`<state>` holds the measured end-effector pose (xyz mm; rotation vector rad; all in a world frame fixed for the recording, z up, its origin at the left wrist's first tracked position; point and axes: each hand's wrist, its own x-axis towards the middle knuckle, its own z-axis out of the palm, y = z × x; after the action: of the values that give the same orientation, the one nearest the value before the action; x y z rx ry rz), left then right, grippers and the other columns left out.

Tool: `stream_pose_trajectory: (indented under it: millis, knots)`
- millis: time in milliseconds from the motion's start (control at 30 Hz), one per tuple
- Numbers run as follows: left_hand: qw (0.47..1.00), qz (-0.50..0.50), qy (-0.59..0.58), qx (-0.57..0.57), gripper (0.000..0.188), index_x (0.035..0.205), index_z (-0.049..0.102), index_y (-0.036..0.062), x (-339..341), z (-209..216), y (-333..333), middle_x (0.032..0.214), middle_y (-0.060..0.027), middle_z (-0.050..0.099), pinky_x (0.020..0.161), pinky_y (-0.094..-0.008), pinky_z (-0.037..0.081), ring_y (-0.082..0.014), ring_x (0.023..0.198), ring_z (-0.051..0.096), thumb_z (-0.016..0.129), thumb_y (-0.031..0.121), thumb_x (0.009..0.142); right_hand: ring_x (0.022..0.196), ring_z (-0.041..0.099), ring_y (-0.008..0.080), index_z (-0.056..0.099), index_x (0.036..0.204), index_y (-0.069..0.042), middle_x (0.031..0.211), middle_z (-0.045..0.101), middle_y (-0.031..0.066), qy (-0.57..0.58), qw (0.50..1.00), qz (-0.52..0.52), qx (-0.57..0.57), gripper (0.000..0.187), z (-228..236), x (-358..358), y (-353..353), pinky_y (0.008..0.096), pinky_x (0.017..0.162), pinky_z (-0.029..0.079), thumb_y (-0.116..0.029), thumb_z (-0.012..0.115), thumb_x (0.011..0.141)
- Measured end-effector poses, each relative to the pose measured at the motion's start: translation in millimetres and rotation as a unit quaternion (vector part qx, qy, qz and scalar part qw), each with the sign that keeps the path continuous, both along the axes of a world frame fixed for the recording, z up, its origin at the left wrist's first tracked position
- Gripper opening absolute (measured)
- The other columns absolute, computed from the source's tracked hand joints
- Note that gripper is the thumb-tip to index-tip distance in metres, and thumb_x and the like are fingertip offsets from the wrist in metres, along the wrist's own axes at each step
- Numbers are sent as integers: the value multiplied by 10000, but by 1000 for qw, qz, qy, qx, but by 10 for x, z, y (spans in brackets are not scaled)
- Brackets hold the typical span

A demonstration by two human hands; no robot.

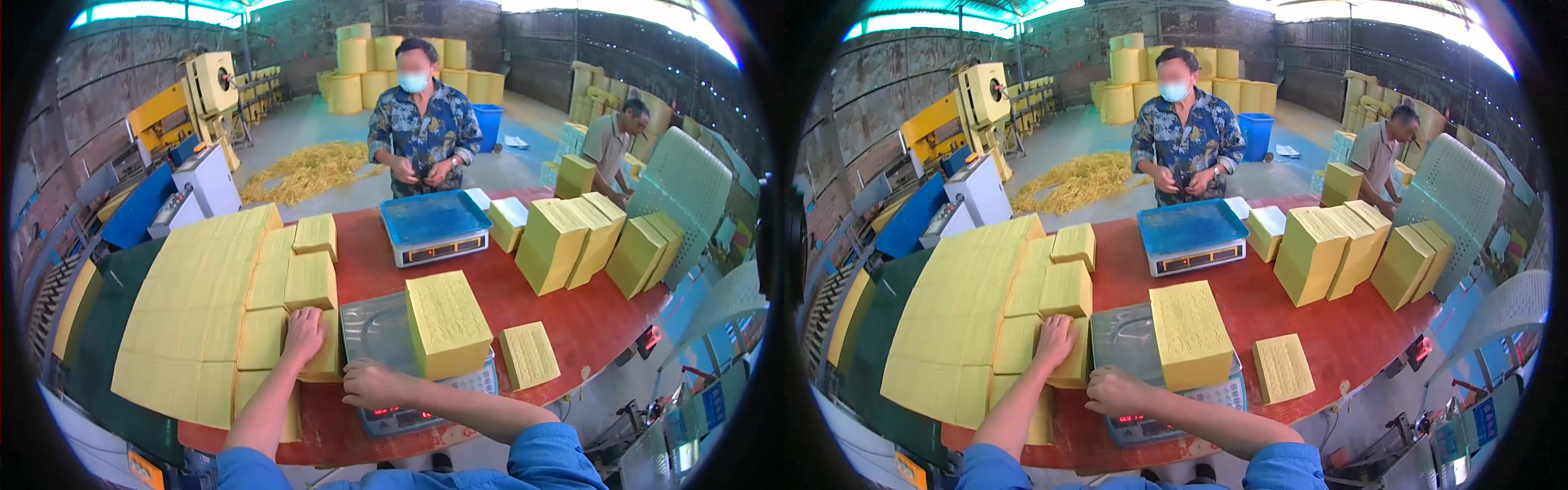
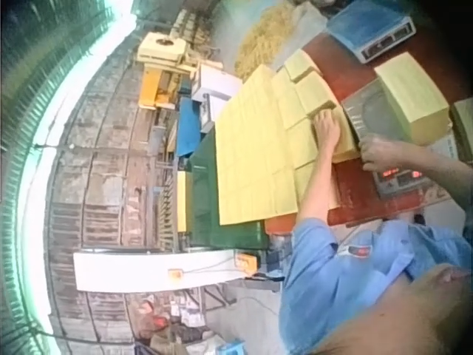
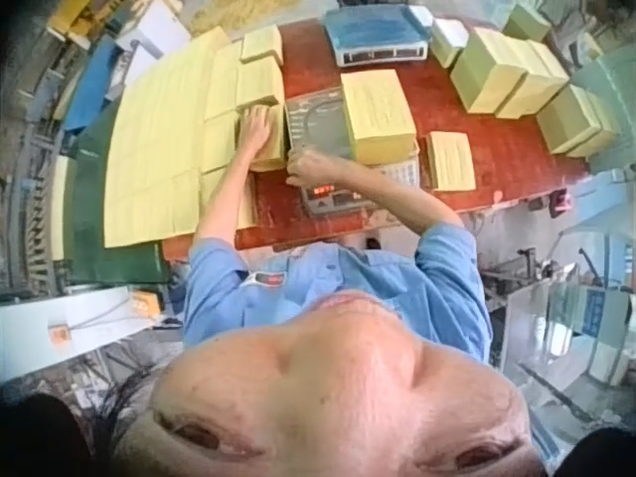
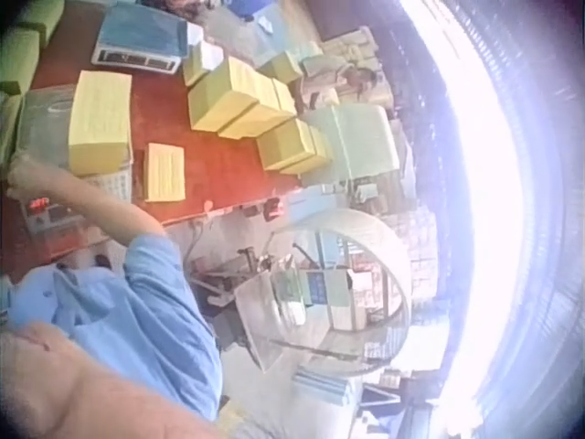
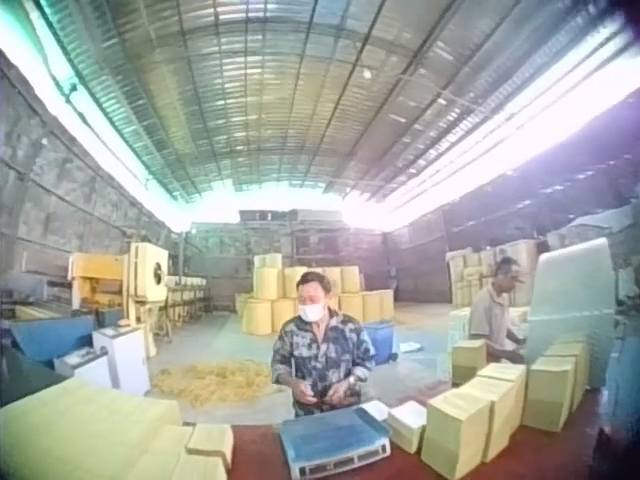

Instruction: Weigh yellow paper pulp blocks on a digital scale and organize them on a workbench.

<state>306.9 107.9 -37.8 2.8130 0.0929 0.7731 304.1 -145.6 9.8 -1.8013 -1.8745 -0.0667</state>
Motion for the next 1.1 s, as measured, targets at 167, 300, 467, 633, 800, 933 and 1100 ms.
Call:
stream_pose_trajectory:
  millis: [167,300,467,633,800,933,1100]
  knots:
    - [1000,22,6,20,250,1039,573,24,-199,113,-243,1031,-160,582,921,-458,399,-355,1014,516,579,216,879,904,621,330,662,749,-20,831,654,127,99,992,51,59,207,146,-343,-527,419,828,500,-212,660,826]
    - [997,65,12,32,265,1066,565,33,-438,186,-490,1036,-160,574,921,-471,397,-351,1013,518,597,203,865,878,622,341,658,872,-36,883,640,150,211,974,67,49,154,-37,-653,-864,445,790,499,-181,661,820]
    - [996,74,19,43,450,1260,519,1,-707,62,-555,1268,-206,545,1016,-456,392,-366,1186,503,603,173,853,776,605,352,614,863,-52,792,594,148,252,965,66,13,122,-53,-652,-956,451,674,485,-146,653,796]
    - [996,72,44,-7,402,1238,539,3,-694,241,-695,1279,-182,543,1037,-449,386,-355,1214,485,581,209,896,960,632,403,619,1074,0,1042,641,221,267,959,-8,89,275,246,-408,-796,426,835,520,-32,663,804]
    - [978,174,-112,32,468,1290,516,17,-1279,588,-1047,1334,-187,494,1072,-483,356,-375,1247,463,617,213,878,973,624,422,588,1132,27,1066,627,255,260,961,-27,91,338,369,-241,-389,439,830,516,-76,667,820]
    - [947,310,-6,85,612,1356,488,97,-2142,547,-1240,1424,-171,409,1096,-587,283,-372,1346,356,715,206,798,985,620,425,565,1171,39,1092,622,265,194,972,-65,118,381,418,-229,113,453,851,505,-145,655,850]
    - [917,351,139,124,774,1420,422,181,-2560,89,-958,1462,-145,364,1089,-604,266,-356,1381,301,769,230,729,1013,621,412,567,1185,37,1090,640,252,48,987,-121,95,478,153,51,1123,442,856,502,-297,659,857]
